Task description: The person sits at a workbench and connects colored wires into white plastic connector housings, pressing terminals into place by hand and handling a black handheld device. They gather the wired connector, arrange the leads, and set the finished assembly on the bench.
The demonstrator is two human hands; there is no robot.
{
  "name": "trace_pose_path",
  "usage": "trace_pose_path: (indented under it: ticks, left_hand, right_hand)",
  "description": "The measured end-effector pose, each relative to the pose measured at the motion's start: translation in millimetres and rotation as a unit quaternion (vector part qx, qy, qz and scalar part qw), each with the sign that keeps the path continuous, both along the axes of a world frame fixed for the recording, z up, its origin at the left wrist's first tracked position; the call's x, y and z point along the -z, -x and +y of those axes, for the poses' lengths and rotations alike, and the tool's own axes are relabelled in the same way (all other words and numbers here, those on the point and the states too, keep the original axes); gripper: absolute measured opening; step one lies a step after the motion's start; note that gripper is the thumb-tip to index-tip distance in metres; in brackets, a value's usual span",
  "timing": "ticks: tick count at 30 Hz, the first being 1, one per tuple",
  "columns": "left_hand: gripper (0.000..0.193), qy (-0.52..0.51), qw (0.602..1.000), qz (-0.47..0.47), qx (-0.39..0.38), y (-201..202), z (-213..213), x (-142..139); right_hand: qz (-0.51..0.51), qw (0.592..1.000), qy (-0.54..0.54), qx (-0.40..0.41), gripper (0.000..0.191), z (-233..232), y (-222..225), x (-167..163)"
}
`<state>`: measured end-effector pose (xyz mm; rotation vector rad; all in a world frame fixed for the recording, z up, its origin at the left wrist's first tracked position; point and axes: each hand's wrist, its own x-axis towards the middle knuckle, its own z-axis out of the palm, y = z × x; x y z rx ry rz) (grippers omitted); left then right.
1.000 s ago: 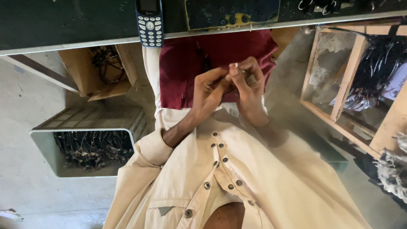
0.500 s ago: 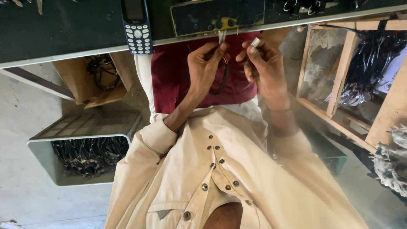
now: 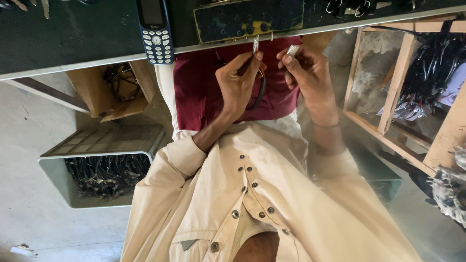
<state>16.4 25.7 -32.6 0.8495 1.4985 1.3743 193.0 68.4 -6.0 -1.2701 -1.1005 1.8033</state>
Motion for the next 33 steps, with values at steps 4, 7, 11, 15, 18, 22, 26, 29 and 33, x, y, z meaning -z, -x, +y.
trace_pose_path:
  ticks: [4,7,11,15,18,22,26,29,33]
  left_hand:
    - [0.012,-0.003,0.999,0.051,-0.003,-0.6,1.0,0.2]
    - [0.008,-0.074,0.980,0.185,-0.007,0.1,2.5,-0.1]
    - [0.007,-0.139,0.952,0.273,-0.012,4.8,8.5,1.2]
    - [0.010,-0.154,0.939,0.308,0.010,9.6,11.3,3.4]
    - [0.010,-0.156,0.938,0.306,0.034,12.0,8.3,3.8]
    - [0.011,-0.163,0.935,0.313,0.030,10.9,7.1,5.0]
    - [0.011,-0.159,0.935,0.317,0.030,10.7,12.3,6.8]
    - [0.010,-0.175,0.921,0.348,0.031,12.4,15.1,6.2]
    - [0.009,-0.144,0.948,0.283,0.023,11.9,16.9,4.8]
  right_hand:
    - [-0.009,1.000,0.001,-0.014,0.025,1.6,0.3,0.5]
    - [-0.040,0.998,0.015,-0.037,0.025,4.6,2.6,-2.8]
    - [-0.078,0.993,0.047,-0.069,0.026,9.5,9.2,-7.9]
    - [-0.136,0.986,0.016,-0.099,0.029,14.8,16.4,-5.7]
    - [-0.113,0.990,0.024,-0.085,0.030,17.5,18.8,1.0]
    - [-0.108,0.990,0.030,-0.085,0.030,16.0,16.2,8.7]
    - [-0.081,0.994,0.023,-0.064,0.030,14.7,14.6,10.7]
    - [-0.090,0.992,0.039,-0.076,0.030,15.2,14.6,8.1]
    - [-0.114,0.987,-0.011,-0.111,0.031,15.4,15.2,3.1]
